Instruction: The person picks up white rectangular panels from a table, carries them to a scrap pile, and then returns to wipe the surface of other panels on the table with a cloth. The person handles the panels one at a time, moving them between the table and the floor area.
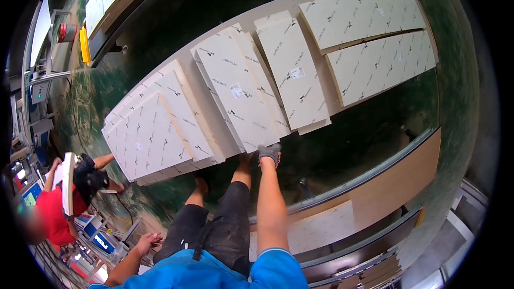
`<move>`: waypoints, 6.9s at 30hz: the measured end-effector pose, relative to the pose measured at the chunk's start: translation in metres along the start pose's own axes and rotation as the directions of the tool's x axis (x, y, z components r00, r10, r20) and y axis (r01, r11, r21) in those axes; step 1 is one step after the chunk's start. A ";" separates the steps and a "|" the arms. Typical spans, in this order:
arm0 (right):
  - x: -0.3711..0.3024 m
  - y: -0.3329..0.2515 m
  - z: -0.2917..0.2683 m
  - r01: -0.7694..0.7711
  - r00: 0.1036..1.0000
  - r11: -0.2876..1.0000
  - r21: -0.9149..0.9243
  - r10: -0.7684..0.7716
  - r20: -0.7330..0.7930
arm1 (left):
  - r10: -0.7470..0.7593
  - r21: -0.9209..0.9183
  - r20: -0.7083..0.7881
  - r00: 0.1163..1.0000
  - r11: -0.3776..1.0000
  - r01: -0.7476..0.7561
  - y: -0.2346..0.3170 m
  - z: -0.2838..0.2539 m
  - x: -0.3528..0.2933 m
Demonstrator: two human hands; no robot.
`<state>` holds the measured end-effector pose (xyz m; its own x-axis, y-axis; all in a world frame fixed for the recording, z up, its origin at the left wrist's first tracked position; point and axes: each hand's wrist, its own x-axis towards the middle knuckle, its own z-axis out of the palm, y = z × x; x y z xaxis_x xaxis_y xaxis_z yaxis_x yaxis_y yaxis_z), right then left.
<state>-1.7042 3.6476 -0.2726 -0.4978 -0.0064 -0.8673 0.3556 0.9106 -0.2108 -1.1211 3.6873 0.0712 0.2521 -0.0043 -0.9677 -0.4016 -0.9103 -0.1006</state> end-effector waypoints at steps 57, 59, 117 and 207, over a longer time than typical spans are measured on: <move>0.102 0.102 -0.139 0.197 0.980 0.974 0.110 -0.199 0.005 | 0.571 0.464 -0.227 0.789 0.775 -0.428 -0.102 -0.002 0.027; 0.039 0.118 -0.051 0.238 0.961 0.970 -0.047 -0.228 0.157 | 0.592 0.473 -0.182 0.785 0.753 -0.458 -0.097 -0.029 0.052; -0.938 -0.119 1.333 0.510 0.568 -0.639 -0.576 -0.253 0.783 | 0.102 -0.716 -0.616 0.781 0.342 -0.609 -0.273 -1.329 0.434; -1.893 -1.024 2.801 0.699 0.167 0.147 -0.700 -0.985 -0.040 | 0.808 0.700 -0.577 -0.121 0.412 -0.584 0.900 -3.279 0.438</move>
<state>1.0897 1.5694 0.3215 -0.4648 -0.8817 0.0809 -0.8495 0.4183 -0.3215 1.5149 1.5093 0.3151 0.1527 -0.9737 0.1688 -0.9285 -0.0829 0.3619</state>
